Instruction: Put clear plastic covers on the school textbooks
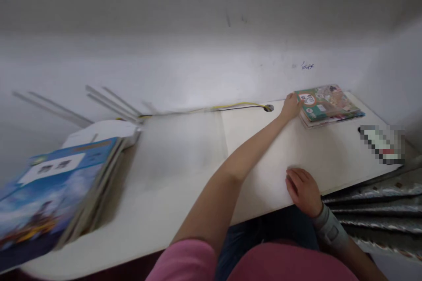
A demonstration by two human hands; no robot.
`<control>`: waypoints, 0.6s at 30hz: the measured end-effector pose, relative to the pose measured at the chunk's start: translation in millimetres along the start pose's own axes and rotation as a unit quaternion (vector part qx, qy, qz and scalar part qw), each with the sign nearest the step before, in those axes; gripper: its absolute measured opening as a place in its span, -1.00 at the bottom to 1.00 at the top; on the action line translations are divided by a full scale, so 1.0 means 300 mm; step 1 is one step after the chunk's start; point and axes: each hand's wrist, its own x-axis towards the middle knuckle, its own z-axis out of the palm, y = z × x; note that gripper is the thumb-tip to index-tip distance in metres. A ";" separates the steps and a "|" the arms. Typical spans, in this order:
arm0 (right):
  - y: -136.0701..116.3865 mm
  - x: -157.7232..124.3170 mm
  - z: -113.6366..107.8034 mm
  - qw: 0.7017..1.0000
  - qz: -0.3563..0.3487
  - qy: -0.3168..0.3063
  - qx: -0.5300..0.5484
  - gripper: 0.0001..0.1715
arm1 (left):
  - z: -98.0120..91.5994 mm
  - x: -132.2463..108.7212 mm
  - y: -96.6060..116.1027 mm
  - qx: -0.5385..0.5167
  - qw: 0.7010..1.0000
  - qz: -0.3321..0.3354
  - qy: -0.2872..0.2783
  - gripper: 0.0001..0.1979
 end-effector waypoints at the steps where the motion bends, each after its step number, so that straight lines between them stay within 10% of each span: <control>1: 0.006 -0.002 -0.001 1.000 -0.005 0.000 0.002 -0.69 | -0.064 -0.053 0.004 0.052 0.998 0.022 0.001 -0.75; 5: 0.023 -0.007 -0.005 0.999 -0.031 -0.018 -0.008 -0.71 | -0.392 -0.358 -0.007 0.311 0.949 0.046 0.005 -0.76; 9: 0.018 -0.004 -0.008 0.997 -0.053 -0.035 -0.037 -0.70 | -0.662 -0.684 -0.087 0.500 0.852 -0.102 0.113 -0.57; 13: 0.004 0.005 -0.006 0.995 -0.059 -0.049 -0.064 -0.70 | -0.757 -0.872 -0.189 0.481 0.840 -0.223 0.115 -0.37; 18: -0.038 0.029 0.003 0.995 -0.073 -0.065 -0.024 -0.68 | -0.803 -0.931 -0.180 0.438 0.857 -0.244 0.116 -0.59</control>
